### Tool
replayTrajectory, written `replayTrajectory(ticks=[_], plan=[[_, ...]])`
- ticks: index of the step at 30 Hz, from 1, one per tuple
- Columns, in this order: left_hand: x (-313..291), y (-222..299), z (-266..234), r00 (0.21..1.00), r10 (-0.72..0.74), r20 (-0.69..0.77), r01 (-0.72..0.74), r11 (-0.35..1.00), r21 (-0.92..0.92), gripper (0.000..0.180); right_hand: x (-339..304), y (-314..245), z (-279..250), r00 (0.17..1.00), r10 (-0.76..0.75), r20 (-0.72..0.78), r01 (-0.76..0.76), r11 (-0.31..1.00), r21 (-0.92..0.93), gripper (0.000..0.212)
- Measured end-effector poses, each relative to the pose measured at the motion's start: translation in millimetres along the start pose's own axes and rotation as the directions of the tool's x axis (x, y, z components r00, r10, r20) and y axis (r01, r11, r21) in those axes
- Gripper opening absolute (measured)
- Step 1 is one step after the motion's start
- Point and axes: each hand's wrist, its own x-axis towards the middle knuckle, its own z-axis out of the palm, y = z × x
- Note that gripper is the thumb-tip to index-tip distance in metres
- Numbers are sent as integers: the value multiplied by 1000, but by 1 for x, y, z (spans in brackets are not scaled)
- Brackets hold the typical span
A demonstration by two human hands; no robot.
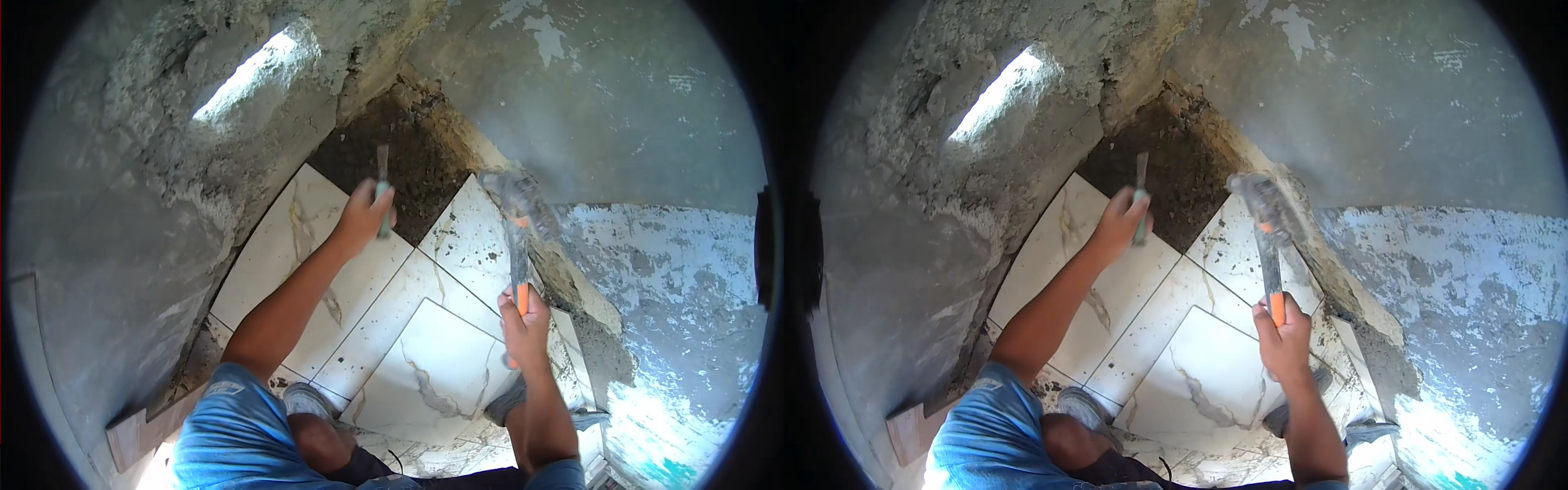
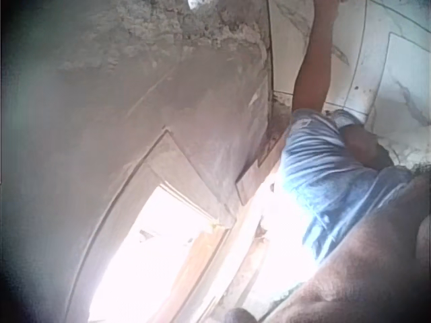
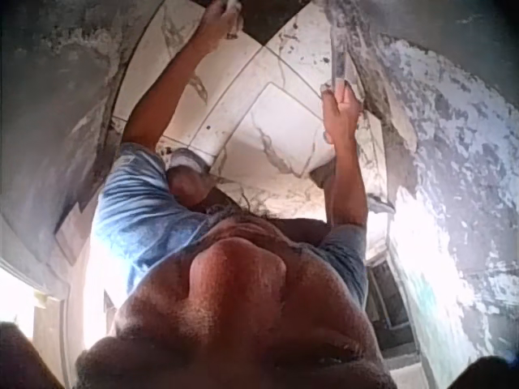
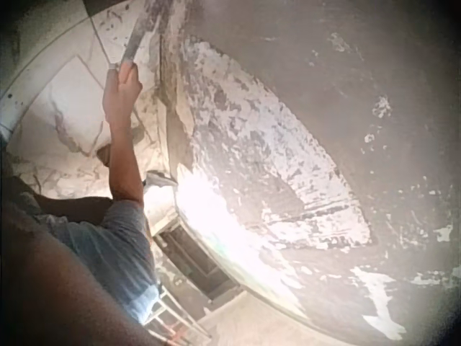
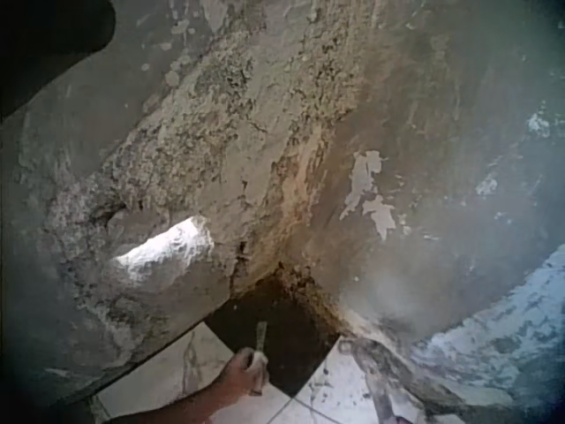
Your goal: The person measures a floor area and a tile, then uses a hammer and chisel to break a section of the wall. They measure the tile again and mark it with a marker, preparing it for cutting.
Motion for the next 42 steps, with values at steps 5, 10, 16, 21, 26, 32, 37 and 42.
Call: replayTrajectory(ticks=[5, 10, 16, 21, 26, 32, 37, 42], plan=[[-134, -11, -51, 984, -179, -13, 178, 984, -27, 18, -13, -19, -23, 907, -120, 405, 231, 943, -238, 20], [-247, -17, -55, 930, -253, -268, 184, 949, -258, 33, -31, -27, 31, 585, -256, 769, 393, 920, 7, 27], [-353, -8, -1, 909, -205, -363, 61, 927, -370, 69, -85, -22, 104, 238, -499, 833, 452, 816, 360, 28], [-373, -7, 66, 741, -73, -668, -256, 888, -381, 74, -126, -10, 95, 18, -635, 772, 638, 602, 480, 50], [-405, 14, 123, 471, 53, -881, -332, 935, -121, 38, -138, 5, 46, -185, -736, 651, 632, 418, 652, 65], [-498, 83, 209, 312, 94, -946, -228, 973, 22, 39, -112, 59, 0, -236, -793, 562, 440, 428, 789, 74], [-641, 115, 323, 80, 59, -995, 93, 993, 66, 37, -62, 82, -15, -237, -670, 704, 513, 529, 676, 61], [-686, 107, 407, -24, -68, -997, 333, 940, -73, 33, -7, 88, 7, -116, -715, 690, 748, 394, 534, 47]])
